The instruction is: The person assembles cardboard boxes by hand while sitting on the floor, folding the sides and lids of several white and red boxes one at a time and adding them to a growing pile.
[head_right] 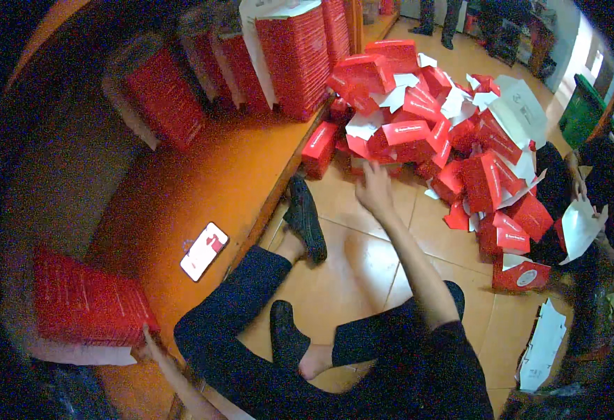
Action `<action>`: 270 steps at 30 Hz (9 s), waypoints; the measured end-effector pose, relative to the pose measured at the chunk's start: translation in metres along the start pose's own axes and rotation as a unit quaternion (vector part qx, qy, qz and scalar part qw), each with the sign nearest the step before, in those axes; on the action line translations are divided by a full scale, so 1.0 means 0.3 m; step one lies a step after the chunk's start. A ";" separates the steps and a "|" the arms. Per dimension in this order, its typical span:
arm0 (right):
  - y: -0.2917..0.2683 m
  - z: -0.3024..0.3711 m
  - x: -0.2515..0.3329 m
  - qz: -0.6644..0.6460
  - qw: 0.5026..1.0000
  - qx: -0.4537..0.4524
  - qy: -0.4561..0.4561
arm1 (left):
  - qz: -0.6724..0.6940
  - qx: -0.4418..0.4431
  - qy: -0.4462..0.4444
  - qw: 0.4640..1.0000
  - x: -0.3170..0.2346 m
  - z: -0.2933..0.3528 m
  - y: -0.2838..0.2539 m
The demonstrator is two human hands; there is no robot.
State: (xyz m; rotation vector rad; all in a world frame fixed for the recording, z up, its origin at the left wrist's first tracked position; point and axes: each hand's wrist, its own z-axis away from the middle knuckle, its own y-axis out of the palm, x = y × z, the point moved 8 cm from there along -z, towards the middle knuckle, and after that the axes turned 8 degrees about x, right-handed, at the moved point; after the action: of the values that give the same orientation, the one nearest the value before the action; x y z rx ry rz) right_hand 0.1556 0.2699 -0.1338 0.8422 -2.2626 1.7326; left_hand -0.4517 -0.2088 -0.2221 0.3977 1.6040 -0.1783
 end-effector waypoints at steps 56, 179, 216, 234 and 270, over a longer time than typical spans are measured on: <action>-0.294 0.627 -0.099 0.081 0.908 0.399 0.104 | -0.011 0.550 0.064 0.832 0.140 0.792 2.370; -0.118 0.579 -0.134 -0.136 0.946 0.131 0.265 | -0.111 0.528 -0.152 0.828 -0.013 0.964 1.503; -0.031 0.683 -0.186 -0.464 0.833 -0.032 0.300 | 0.104 0.457 -0.045 0.882 -0.064 1.052 1.385; 0.088 0.727 -0.157 -0.685 0.673 0.082 0.265 | 0.090 0.454 -0.080 0.883 -0.006 1.053 1.379; 0.084 0.594 0.023 0.203 0.962 0.127 -0.129 | 0.078 0.352 -0.154 0.920 -0.039 0.880 1.142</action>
State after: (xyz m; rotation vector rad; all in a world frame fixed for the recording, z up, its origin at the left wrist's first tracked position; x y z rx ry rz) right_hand 0.1721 0.1062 -0.2068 0.7189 -2.5619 2.2489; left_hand -0.0820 0.0137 -0.1885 0.9978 1.1491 -0.6729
